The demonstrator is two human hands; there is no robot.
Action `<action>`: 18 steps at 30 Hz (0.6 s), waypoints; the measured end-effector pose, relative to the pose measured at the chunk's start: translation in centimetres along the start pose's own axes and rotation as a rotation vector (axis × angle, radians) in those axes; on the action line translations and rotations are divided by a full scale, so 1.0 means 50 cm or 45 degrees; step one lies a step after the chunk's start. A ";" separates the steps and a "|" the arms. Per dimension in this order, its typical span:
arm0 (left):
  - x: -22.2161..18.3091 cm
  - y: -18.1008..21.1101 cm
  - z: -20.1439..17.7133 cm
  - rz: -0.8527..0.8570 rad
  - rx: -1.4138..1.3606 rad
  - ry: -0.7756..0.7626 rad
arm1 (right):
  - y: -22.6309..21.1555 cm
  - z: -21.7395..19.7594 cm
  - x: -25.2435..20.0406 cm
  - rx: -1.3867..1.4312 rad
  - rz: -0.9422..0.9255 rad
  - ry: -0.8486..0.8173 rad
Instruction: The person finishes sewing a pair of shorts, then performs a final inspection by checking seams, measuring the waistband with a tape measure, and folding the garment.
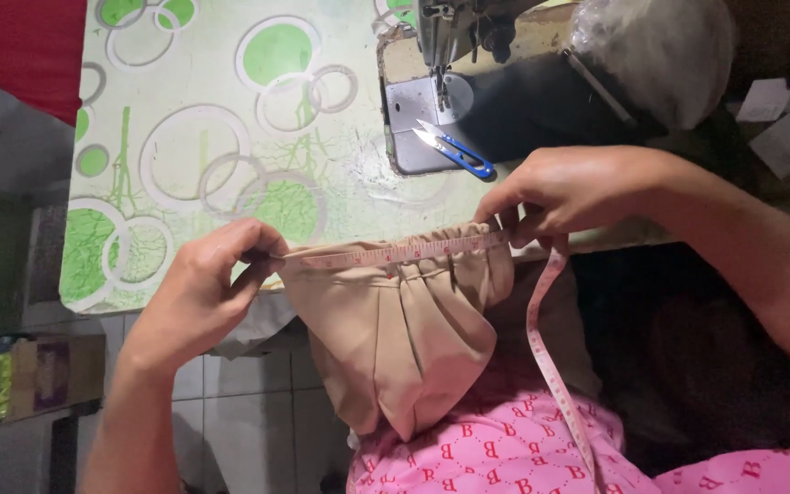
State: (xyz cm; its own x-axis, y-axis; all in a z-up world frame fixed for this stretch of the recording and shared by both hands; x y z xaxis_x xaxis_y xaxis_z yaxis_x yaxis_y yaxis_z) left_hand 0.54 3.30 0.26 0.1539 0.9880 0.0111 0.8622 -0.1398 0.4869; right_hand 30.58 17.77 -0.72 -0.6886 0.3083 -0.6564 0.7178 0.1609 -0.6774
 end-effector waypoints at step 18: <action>-0.045 0.001 -0.014 -0.033 -0.097 -0.011 | -0.023 -0.016 -0.023 -0.281 -0.096 -0.037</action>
State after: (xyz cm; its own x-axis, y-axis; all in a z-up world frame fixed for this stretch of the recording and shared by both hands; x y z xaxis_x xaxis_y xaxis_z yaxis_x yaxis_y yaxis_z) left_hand -0.13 1.14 0.88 0.1367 0.9906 -0.0100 0.8267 -0.1085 0.5520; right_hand 30.63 17.96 1.07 -0.7415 0.2607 -0.6183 0.6672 0.3843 -0.6381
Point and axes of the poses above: each hand's wrist, its own x-axis towards the middle knuckle, its own z-axis out of the palm, y = z × x, the point moved 4 cm from there along x, towards the middle knuckle, and after that the axes turned 11 degrees about x, right-handed, at the moved point
